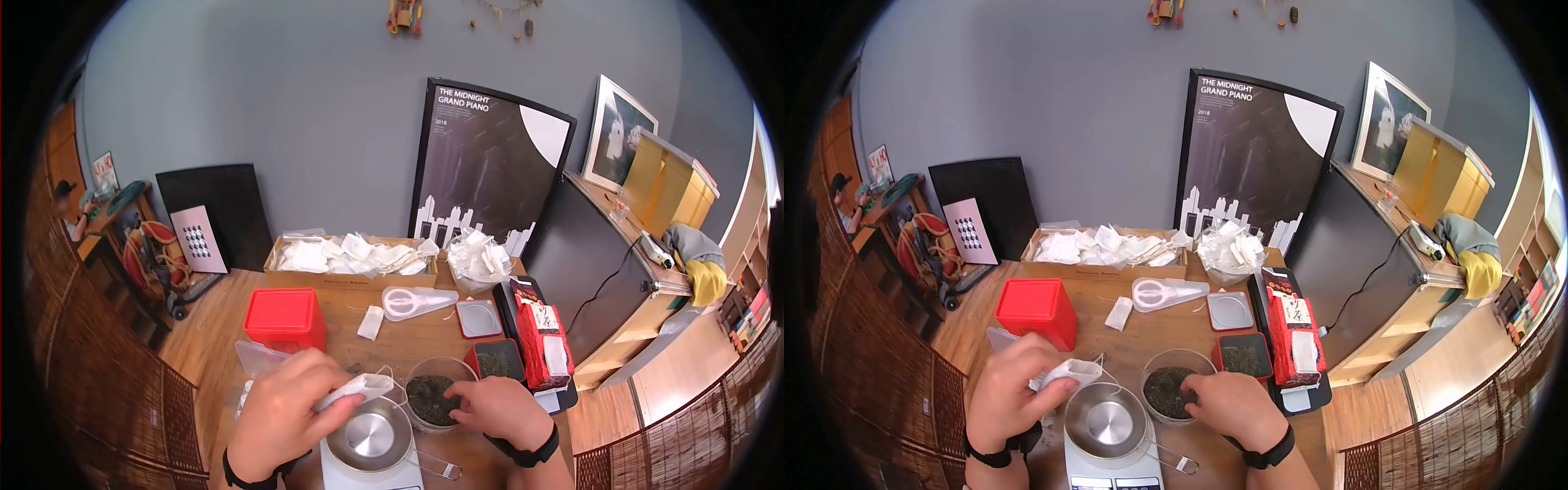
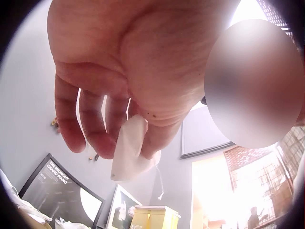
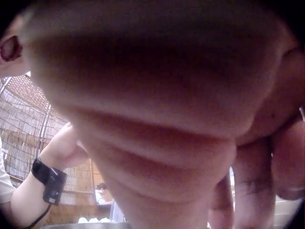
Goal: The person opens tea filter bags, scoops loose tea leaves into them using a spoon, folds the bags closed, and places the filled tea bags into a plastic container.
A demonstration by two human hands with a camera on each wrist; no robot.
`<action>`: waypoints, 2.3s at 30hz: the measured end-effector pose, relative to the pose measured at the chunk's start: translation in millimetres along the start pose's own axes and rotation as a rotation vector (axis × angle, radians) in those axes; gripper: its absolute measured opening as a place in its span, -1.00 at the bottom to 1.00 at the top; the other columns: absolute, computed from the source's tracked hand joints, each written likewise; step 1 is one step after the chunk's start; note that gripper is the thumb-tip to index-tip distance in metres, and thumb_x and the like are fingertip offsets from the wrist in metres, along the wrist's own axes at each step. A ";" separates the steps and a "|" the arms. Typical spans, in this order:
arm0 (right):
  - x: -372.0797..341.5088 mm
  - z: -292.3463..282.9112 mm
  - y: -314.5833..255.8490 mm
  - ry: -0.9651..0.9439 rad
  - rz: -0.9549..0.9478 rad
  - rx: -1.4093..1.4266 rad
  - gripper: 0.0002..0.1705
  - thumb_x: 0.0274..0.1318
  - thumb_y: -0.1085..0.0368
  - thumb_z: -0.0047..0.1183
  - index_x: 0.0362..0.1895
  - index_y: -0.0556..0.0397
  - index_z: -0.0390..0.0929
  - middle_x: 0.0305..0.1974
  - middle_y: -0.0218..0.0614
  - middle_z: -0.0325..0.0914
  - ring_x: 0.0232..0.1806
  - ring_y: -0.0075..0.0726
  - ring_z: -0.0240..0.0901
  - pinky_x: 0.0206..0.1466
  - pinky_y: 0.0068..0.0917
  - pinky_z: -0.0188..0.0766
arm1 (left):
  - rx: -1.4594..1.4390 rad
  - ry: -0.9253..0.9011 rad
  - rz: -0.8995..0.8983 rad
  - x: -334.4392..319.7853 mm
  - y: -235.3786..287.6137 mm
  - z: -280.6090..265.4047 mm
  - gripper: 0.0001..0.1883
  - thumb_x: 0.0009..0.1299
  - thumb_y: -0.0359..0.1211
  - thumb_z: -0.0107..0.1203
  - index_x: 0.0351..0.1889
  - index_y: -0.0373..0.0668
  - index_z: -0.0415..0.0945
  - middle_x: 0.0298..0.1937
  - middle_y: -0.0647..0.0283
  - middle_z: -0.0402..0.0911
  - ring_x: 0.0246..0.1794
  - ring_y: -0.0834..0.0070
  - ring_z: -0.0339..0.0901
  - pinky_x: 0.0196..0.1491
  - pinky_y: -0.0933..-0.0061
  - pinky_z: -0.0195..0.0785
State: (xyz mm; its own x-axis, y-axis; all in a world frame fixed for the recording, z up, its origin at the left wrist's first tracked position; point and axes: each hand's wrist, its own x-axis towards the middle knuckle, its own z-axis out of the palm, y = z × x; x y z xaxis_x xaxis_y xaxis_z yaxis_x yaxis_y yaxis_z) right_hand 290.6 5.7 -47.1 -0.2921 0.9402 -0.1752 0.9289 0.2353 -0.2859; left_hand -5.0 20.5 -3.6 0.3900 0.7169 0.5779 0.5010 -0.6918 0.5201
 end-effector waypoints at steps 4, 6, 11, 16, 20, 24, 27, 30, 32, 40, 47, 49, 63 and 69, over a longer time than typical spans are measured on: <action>-0.9 -4.7 5.1 0.096 0.046 0.056 -0.72 0.15 0.21 0.23 -0.06 -0.02 0.65 -0.37 -0.29 0.71 -0.26 -0.08 0.67 -0.17 -0.18 0.57 | -0.002 0.019 0.020 -0.3 -3.8 1.5 -0.80 0.30 -0.37 0.37 -0.24 -0.24 0.59 -0.24 0.19 0.63 -0.38 0.24 0.62 -0.33 0.31 0.48; -2.5 -6.1 7.8 0.136 0.049 0.082 -0.75 0.15 0.25 0.23 -0.09 0.02 0.65 -0.37 -0.26 0.70 -0.27 -0.08 0.67 -0.17 -0.19 0.57 | -0.029 -0.004 -0.005 -0.8 -2.9 1.8 -0.80 0.31 -0.37 0.36 -0.24 -0.23 0.58 -0.24 0.19 0.64 -0.38 0.23 0.63 -0.33 0.30 0.48; -2.3 -9.9 11.8 0.226 -0.007 0.178 -0.85 0.17 0.35 0.17 -0.18 0.10 0.61 -0.22 -0.10 0.66 -0.17 0.11 0.62 -0.07 -0.07 0.56 | -0.054 -0.114 -0.127 -1.9 6.1 -2.5 -0.78 0.25 -0.46 0.39 -0.27 -0.24 0.53 -0.31 0.16 0.69 -0.36 0.29 0.65 -0.27 0.39 0.48; 1.3 -7.2 17.4 0.271 -0.038 0.187 -0.85 0.13 0.40 0.20 -0.19 0.13 0.60 -0.28 -0.12 0.63 -0.22 0.05 0.62 -0.10 -0.15 0.54 | -0.134 -0.112 -0.147 -3.0 1.7 1.9 -0.80 0.29 -0.43 0.30 -0.26 -0.17 0.45 -0.33 0.23 0.72 -0.42 0.22 0.67 -0.35 0.33 0.51; 1.7 -4.5 20.2 0.274 -0.076 0.219 -0.86 0.17 0.39 0.16 -0.19 0.14 0.59 -0.23 -0.06 0.58 -0.18 0.17 0.58 -0.06 -0.07 0.53 | -0.113 -0.162 -0.157 -4.2 1.1 3.1 -0.77 0.27 -0.44 0.27 -0.26 -0.17 0.40 -0.28 0.22 0.74 -0.39 0.20 0.67 -0.33 0.32 0.52; 2.8 -6.0 23.0 0.288 -0.094 0.203 -0.87 0.18 0.39 0.14 -0.19 0.14 0.59 -0.22 -0.06 0.58 -0.15 0.17 0.57 -0.04 -0.07 0.52 | -0.091 -0.189 -0.128 -0.5 3.2 1.3 -0.75 0.23 -0.45 0.28 -0.26 -0.16 0.39 -0.25 0.21 0.73 -0.30 0.17 0.68 -0.27 0.30 0.52; 1.6 -7.5 24.4 0.369 -0.092 0.186 -0.89 0.19 0.40 0.11 -0.20 0.14 0.59 -0.22 -0.05 0.56 -0.15 0.18 0.56 -0.05 -0.06 0.51 | -0.078 -0.189 -0.152 -0.3 6.1 1.4 -0.75 0.22 -0.45 0.28 -0.27 -0.16 0.39 -0.25 0.21 0.72 -0.27 0.18 0.68 -0.25 0.30 0.52; 3.6 -9.2 22.7 0.464 -0.108 0.146 -0.91 0.18 0.40 0.12 -0.24 0.15 0.57 -0.27 -0.07 0.52 -0.20 0.17 0.56 -0.09 -0.06 0.51 | -0.091 -0.189 -0.152 -0.9 3.1 2.4 -0.76 0.20 -0.46 0.28 -0.29 -0.16 0.40 -0.26 0.22 0.71 -0.27 0.20 0.67 -0.25 0.32 0.51; 6.9 -7.8 23.4 0.451 -0.103 0.139 -0.91 0.17 0.41 0.13 -0.24 0.15 0.57 -0.26 -0.07 0.53 -0.20 0.16 0.56 -0.10 -0.06 0.52 | -0.106 -0.157 -0.115 -3.5 0.0 5.4 -0.76 0.17 -0.47 0.29 -0.31 -0.16 0.40 -0.26 0.22 0.72 -0.28 0.20 0.67 -0.25 0.33 0.51; 4.1 -6.1 19.7 0.358 -0.103 0.182 -0.88 0.14 0.41 0.19 -0.24 0.15 0.57 -0.26 -0.09 0.56 -0.21 0.14 0.57 -0.13 -0.07 0.52 | -0.120 -0.115 -0.067 -5.6 -2.1 8.7 -0.74 0.13 -0.50 0.30 -0.33 -0.17 0.41 -0.29 0.21 0.70 -0.29 0.20 0.67 -0.25 0.33 0.50; 0.4 -12.4 11.8 0.278 -0.137 0.268 -0.86 0.14 0.38 0.24 -0.24 0.14 0.60 -0.30 -0.11 0.60 -0.24 0.06 0.61 -0.13 -0.15 0.55 | -0.101 -0.115 -0.041 -2.5 2.5 9.0 -0.75 0.12 -0.50 0.32 -0.35 -0.16 0.42 -0.30 0.19 0.69 -0.29 0.20 0.67 -0.25 0.34 0.50; -1.9 -12.5 10.8 0.275 -0.143 0.270 -0.86 0.13 0.37 0.25 -0.23 0.14 0.61 -0.30 -0.11 0.61 -0.24 0.05 0.62 -0.14 -0.16 0.55 | -0.106 -0.116 -0.033 -2.6 3.3 9.8 -0.75 0.12 -0.50 0.32 -0.36 -0.16 0.42 -0.30 0.19 0.69 -0.29 0.20 0.67 -0.26 0.34 0.50; -1.9 -21.6 8.8 0.464 -0.131 0.200 -0.88 0.16 0.34 0.25 -0.29 0.11 0.62 -0.31 -0.17 0.57 -0.27 0.05 0.58 -0.17 -0.11 0.51 | -0.073 -0.155 0.006 -2.1 5.3 9.8 -0.76 0.15 -0.54 0.31 -0.36 -0.16 0.42 -0.32 0.19 0.68 -0.33 0.25 0.63 -0.25 0.37 0.44; 2.5 -11.0 14.7 0.362 -0.104 0.114 -0.86 0.14 0.29 0.26 -0.32 0.11 0.64 -0.32 -0.15 0.60 -0.26 0.07 0.59 -0.14 -0.08 0.52 | -0.085 -0.183 0.008 -1.6 7.2 10.5 -0.77 0.15 -0.54 0.30 -0.36 -0.16 0.43 -0.33 0.18 0.67 -0.33 0.23 0.64 -0.23 0.38 0.45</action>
State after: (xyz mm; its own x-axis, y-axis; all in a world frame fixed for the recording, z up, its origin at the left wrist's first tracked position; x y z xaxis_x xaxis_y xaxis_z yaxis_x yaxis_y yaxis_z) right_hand 306.0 14.3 -41.3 -0.2650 0.9436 0.1984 0.8613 0.3241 -0.3914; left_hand 6.1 15.3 -7.4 0.5314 0.7099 0.4623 0.4336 -0.6968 0.5714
